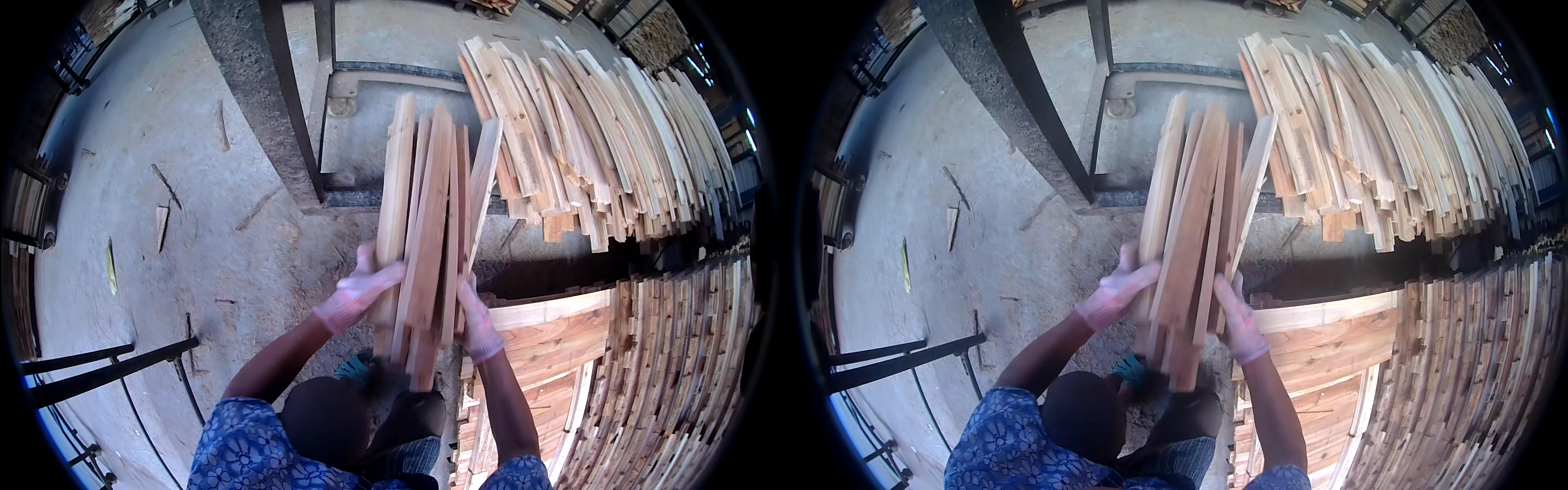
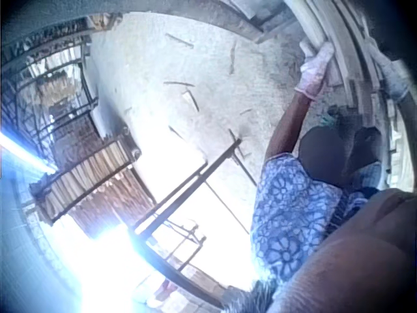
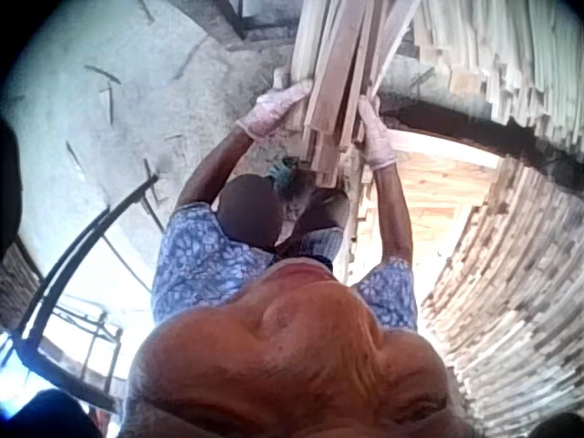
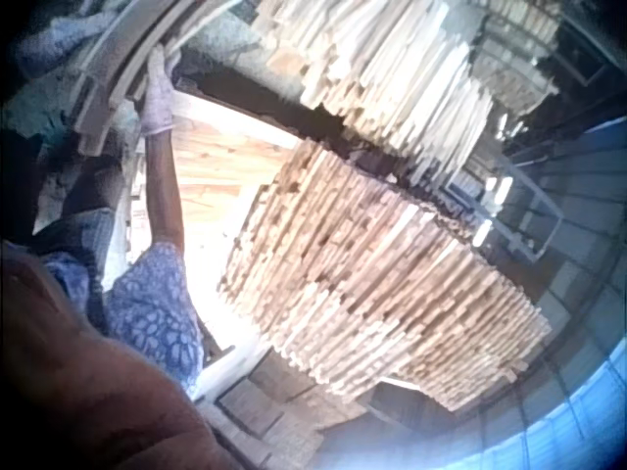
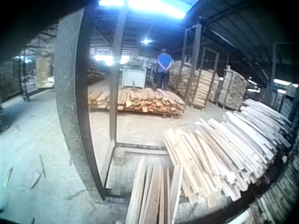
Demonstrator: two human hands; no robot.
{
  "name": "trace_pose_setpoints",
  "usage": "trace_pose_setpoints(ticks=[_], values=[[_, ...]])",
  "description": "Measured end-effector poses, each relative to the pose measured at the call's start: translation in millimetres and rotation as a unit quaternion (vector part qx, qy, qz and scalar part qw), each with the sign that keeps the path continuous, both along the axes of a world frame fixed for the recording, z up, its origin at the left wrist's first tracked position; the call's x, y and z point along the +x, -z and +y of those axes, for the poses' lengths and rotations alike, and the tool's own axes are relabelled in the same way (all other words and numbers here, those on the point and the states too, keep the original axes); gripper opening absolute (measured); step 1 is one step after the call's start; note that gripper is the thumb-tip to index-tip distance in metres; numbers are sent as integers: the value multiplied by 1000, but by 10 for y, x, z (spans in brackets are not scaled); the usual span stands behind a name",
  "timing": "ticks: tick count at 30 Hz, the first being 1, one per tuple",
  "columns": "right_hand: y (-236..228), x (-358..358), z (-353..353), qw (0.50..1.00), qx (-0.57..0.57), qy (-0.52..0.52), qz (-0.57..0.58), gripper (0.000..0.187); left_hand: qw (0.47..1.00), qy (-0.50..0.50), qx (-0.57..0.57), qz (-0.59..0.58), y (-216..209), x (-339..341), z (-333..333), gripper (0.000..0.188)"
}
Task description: The person squats and stacks wooden planks by hand, arranging them into neat piles on the floor. They then stand and move a metal rack to another location in the workshop.
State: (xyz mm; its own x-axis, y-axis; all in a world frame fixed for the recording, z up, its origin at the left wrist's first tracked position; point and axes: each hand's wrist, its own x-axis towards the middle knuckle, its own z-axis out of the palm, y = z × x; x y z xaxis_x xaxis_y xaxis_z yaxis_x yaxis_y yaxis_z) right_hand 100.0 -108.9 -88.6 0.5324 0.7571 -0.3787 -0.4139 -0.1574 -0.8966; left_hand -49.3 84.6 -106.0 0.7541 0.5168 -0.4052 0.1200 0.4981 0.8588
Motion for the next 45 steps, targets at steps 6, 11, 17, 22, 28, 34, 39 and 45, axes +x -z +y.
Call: trace_pose_setpoints(ticks=[6,11,17,22,28,34,39,45], values=[[-24,-34,337,988,26,44,148,76,968,31,-243,-60,156,-322,37,72],[-145,-418,39,989,23,78,121,65,985,57,-157,41,-26,-602,-437,66],[-475,-823,-561,979,93,179,42,59,987,143,50,-57,-648,-685,-774,93],[-967,-1466,-1465,915,163,361,74,59,949,312,7,-55,-975,-272,-1268,100],[-900,-2088,-3086,781,189,590,87,60,810,584,-43,-21,-1223,182,-2865,43],[-754,-2579,-4951,706,-65,705,-17,90,731,671,126,5,-910,136,-4972,70],[-186,-2666,-5590,658,-398,638,-35,94,715,600,356,37,-37,-43,-6068,73],[260,-3160,-5817,683,-345,643,31,102,641,645,399,115,-371,-173,-5769,55]])
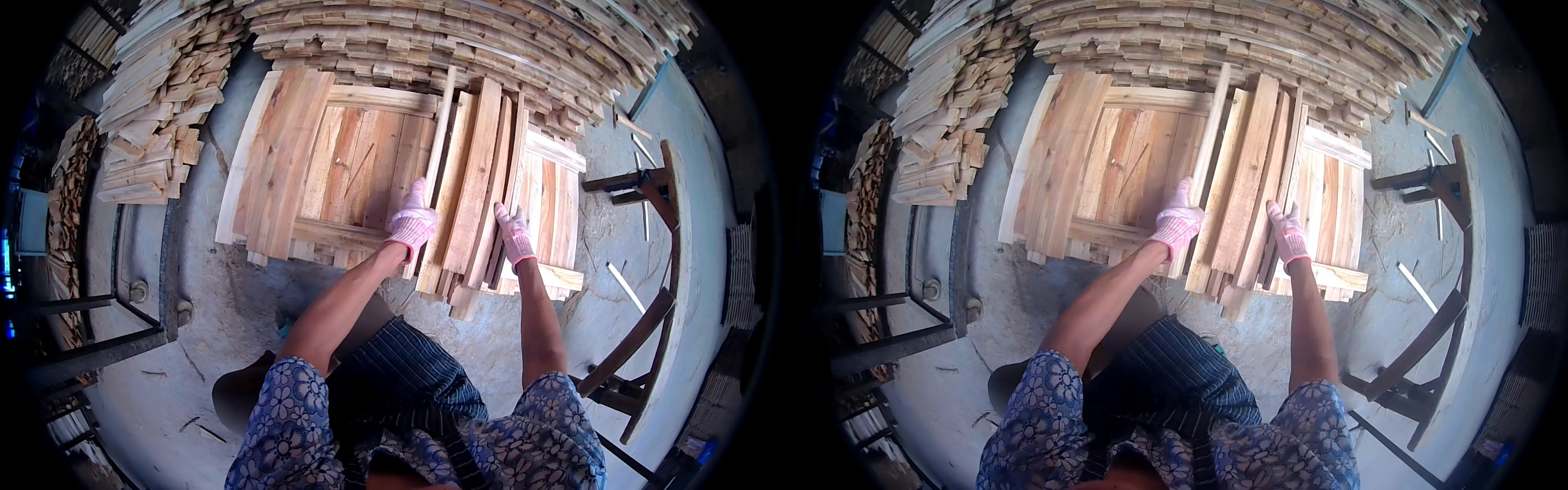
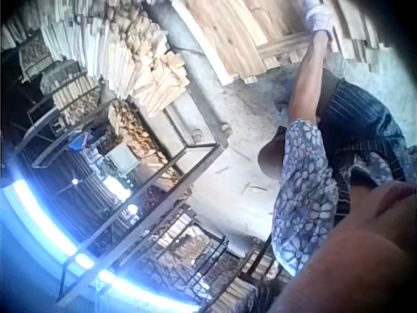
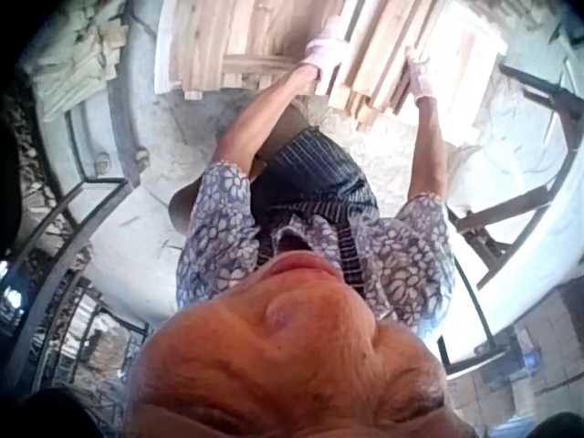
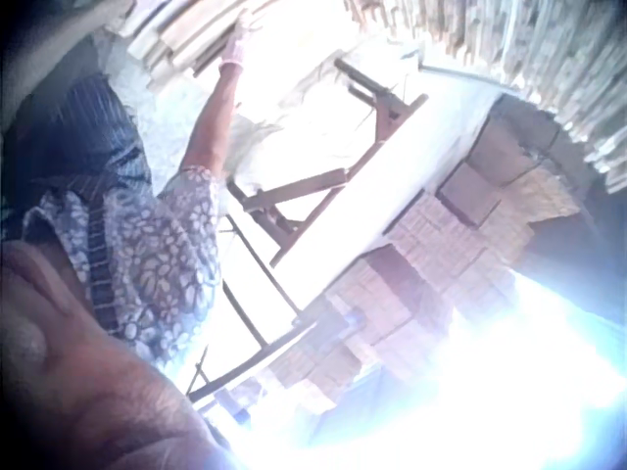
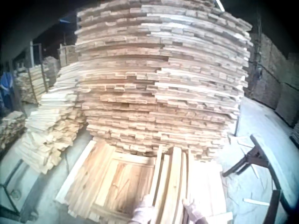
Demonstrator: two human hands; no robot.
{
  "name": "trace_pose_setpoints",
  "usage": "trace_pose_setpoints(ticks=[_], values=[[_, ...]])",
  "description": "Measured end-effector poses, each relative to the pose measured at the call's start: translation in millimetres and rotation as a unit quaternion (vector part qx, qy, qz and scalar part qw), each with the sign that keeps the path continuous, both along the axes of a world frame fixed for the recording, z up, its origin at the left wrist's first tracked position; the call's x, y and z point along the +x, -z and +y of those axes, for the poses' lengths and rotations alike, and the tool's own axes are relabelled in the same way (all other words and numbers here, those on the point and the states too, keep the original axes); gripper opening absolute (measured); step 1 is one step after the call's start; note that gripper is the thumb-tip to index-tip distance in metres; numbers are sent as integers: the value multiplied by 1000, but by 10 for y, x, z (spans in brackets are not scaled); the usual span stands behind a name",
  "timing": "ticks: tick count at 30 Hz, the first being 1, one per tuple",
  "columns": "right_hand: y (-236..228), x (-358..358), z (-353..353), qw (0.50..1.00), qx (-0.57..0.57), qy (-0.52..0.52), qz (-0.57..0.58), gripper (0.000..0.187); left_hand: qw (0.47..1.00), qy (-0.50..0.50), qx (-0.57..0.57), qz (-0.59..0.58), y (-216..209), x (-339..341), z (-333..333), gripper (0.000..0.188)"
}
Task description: The person squats and stacks wooden planks by hand, arranging them into neat piles on the floor. They then stand and move a metal rack to another location in the workshop.
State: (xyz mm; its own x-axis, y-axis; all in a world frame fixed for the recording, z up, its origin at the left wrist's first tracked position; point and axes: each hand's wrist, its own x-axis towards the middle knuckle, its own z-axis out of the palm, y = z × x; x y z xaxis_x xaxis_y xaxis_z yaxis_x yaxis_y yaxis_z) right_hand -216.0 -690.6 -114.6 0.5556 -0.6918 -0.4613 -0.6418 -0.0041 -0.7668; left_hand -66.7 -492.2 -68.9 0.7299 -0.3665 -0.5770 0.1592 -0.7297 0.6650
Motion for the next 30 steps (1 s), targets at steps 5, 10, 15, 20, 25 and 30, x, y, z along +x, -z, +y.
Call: trace_pose_setpoints(ticks=[5,10,15,20,25,30], values=[[18,51,-25,999,41,-10,-17,110,992,-3,-71,-105,-292,-221,211,68],[12,-51,-193,995,-32,-95,2,99,994,76,60,-55,-710,-549,-527,85],[-459,-379,-333,955,247,43,-160,50,944,219,154,-193,-251,-686,-692,81],[-854,-765,-76,882,390,103,-244,46,980,155,30,-122,-234,-377,-456,84],[-1083,-731,365,915,325,52,-235,37,981,118,9,-155,-203,-143,303,90],[-1110,28,1100,875,390,-34,-284,42,966,65,132,-212,-366,382,1131,87]])
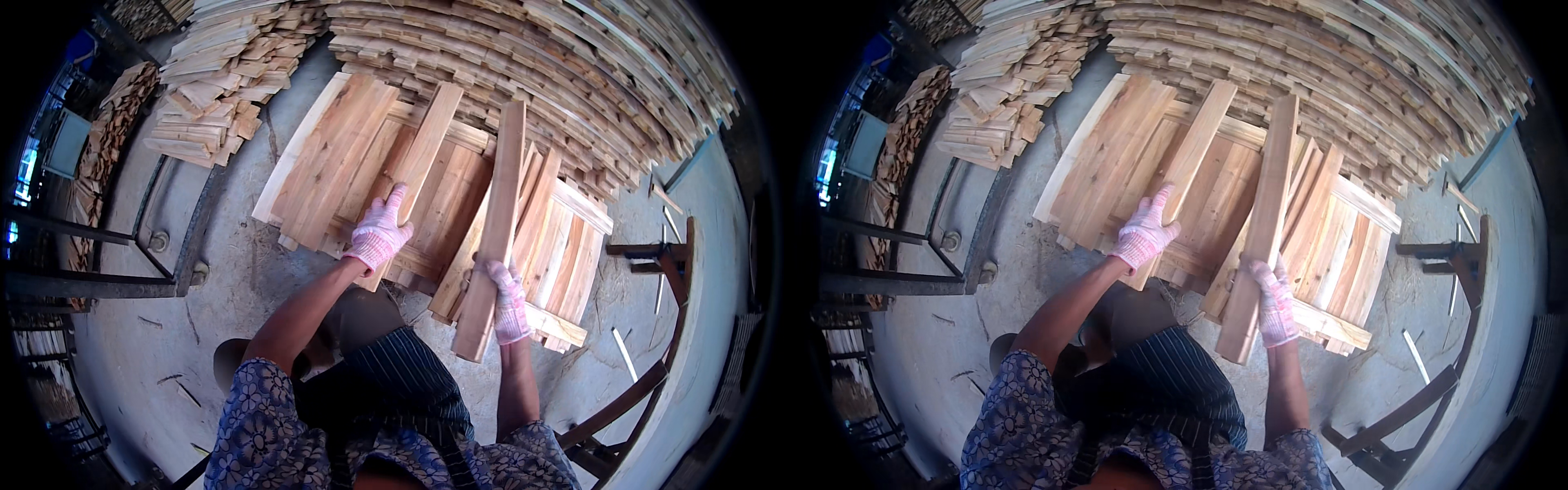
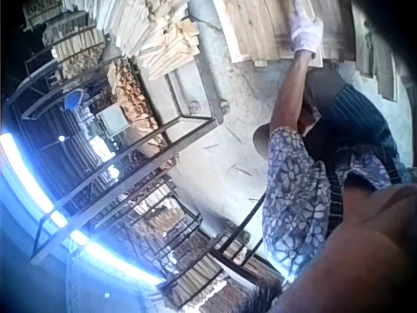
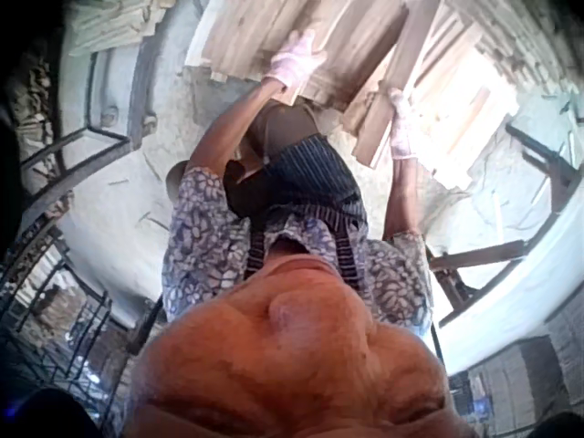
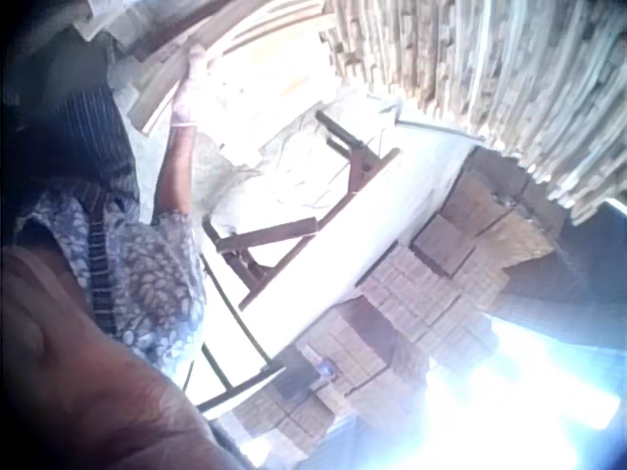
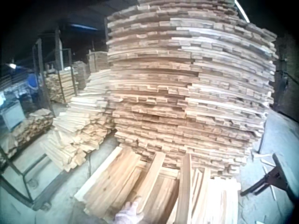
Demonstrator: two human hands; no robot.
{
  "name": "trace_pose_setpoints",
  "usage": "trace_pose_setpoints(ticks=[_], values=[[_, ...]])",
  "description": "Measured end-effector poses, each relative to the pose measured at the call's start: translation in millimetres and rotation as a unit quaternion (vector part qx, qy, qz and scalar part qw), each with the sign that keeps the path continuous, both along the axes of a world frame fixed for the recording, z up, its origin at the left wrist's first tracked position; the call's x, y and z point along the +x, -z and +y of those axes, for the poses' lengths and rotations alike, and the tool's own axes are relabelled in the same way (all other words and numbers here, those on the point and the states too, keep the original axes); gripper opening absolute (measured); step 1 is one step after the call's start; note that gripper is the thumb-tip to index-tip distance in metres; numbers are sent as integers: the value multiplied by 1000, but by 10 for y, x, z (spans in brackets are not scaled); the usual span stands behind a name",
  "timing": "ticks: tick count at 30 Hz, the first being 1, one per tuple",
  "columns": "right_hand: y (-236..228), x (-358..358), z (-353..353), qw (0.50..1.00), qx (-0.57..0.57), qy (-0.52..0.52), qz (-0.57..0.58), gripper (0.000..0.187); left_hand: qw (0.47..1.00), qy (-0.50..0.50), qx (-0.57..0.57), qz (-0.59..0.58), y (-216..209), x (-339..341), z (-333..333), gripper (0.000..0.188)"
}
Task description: The person squats and stacks wooden planks by hand, arranging them into neat piles on the floor. They then stand and move a metal rack to another location in the workshop.
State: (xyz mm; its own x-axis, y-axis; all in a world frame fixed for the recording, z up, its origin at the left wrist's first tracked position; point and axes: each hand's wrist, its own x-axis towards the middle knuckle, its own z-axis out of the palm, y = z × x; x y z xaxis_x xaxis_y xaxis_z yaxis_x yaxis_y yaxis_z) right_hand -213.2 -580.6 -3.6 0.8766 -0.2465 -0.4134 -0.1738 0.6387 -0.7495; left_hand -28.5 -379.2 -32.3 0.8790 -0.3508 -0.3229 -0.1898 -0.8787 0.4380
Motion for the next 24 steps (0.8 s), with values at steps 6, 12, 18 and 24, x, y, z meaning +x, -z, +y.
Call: trace_pose_setpoints(ticks=[6,12,18,24], values=[[960,1460,723,977,-197,80,32,69,985,-88,98,-109,735,369,439,75],[1662,1765,700,777,-595,-17,202,77,991,-76,55,-100,645,280,396,73],[1380,2384,625,703,-652,-14,284,72,951,-116,-5,-286,231,1559,1468,57],[1253,2581,1100,679,-684,-7,266,58,978,-208,-27,17,1071,2120,2609,68]])
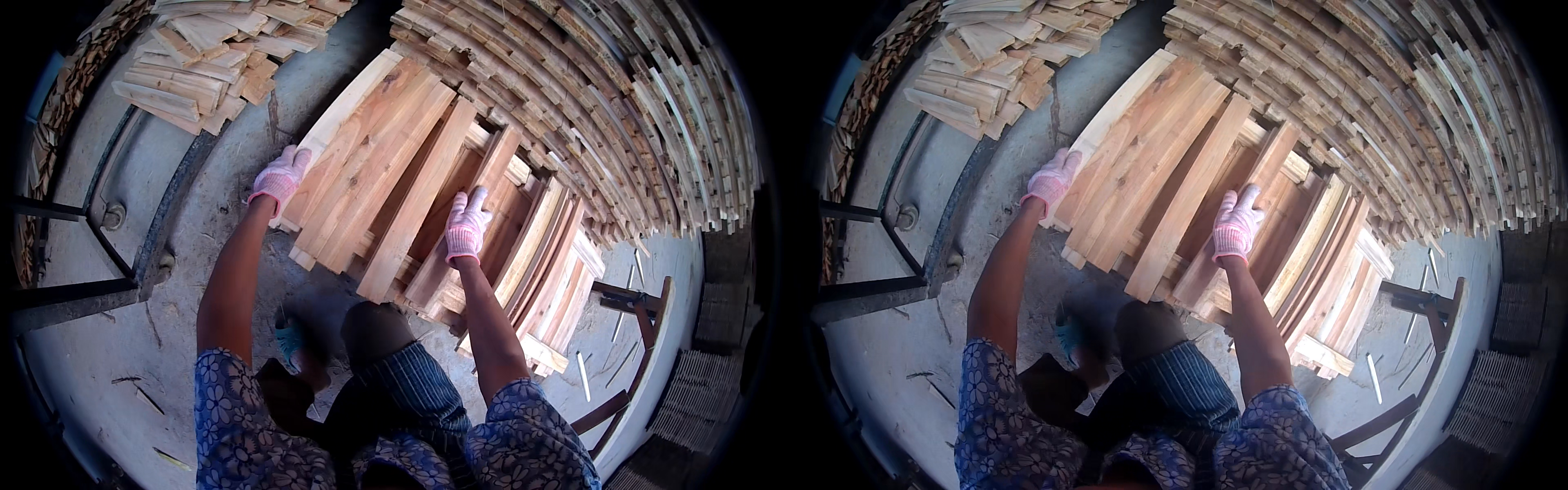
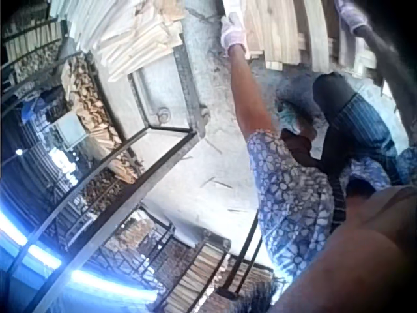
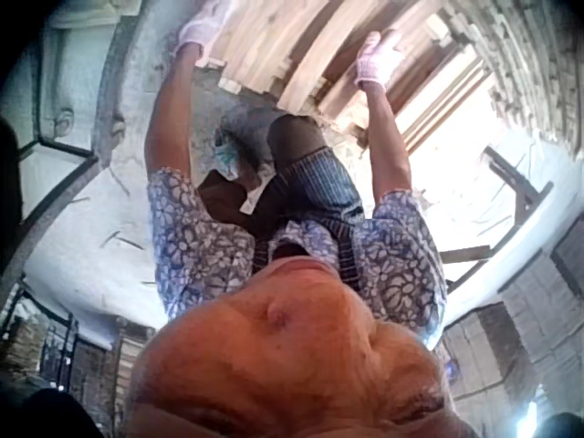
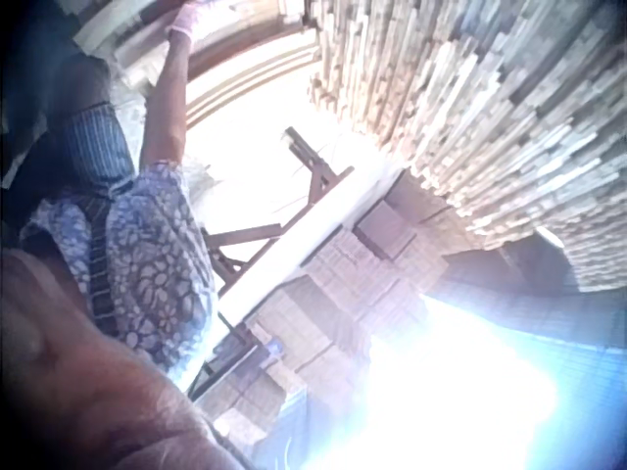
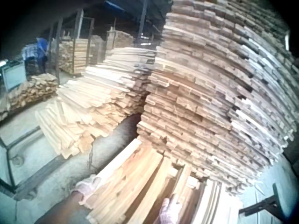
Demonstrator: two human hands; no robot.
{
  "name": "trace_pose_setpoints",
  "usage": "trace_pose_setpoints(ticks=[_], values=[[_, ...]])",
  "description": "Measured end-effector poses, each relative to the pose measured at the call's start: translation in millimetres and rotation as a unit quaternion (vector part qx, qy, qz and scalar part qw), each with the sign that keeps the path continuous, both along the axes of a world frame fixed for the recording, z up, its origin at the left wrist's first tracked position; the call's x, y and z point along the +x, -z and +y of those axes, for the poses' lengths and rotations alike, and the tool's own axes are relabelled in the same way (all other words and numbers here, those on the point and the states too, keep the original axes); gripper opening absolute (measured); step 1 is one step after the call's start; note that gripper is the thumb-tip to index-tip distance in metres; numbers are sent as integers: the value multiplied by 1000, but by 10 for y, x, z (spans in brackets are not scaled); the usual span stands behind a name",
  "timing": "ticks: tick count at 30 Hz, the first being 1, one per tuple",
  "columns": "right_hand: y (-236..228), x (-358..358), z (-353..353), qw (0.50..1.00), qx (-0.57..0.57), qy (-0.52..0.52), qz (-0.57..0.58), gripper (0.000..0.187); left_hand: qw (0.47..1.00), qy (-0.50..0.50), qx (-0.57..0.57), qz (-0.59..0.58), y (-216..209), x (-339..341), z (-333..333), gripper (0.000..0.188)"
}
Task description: The person squats and stacks wooden planks by hand, arranging them into neat piles on the floor. They then stand and move a metal rack to another location in the workshop.
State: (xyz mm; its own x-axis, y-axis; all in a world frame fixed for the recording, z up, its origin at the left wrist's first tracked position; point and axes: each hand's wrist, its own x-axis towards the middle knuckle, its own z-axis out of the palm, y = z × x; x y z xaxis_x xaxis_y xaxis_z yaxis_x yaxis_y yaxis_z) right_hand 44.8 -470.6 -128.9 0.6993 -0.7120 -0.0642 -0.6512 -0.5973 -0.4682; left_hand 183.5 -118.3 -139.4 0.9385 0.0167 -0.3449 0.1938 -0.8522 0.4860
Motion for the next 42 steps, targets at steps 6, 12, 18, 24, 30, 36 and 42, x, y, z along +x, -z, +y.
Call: trace_pose_setpoints(ticks=[6,12,18,24,30,36,42], values=[[4,256,613,999,5,-28,-27,57,999,20,-27,12,-277,-64,-184,62],[-76,268,609,994,35,-105,5,64,1000,9,-8,13,-289,-97,-140,66],[59,239,456,989,38,-135,-56,59,999,1,1,46,-417,-106,-249,75],[209,230,404,988,61,-137,-33,58,999,-5,16,38,-319,-71,-233,74],[-147,268,500,985,110,-128,-43,55,998,-6,59,35,-330,-109,-271,75],[-126,263,258,973,129,-191,4,60,982,68,175,-26,-224,37,-317,75],[-960,-728,-1297,961,-264,-69,41,74,933,160,245,-211,-411,-215,-855,65]])
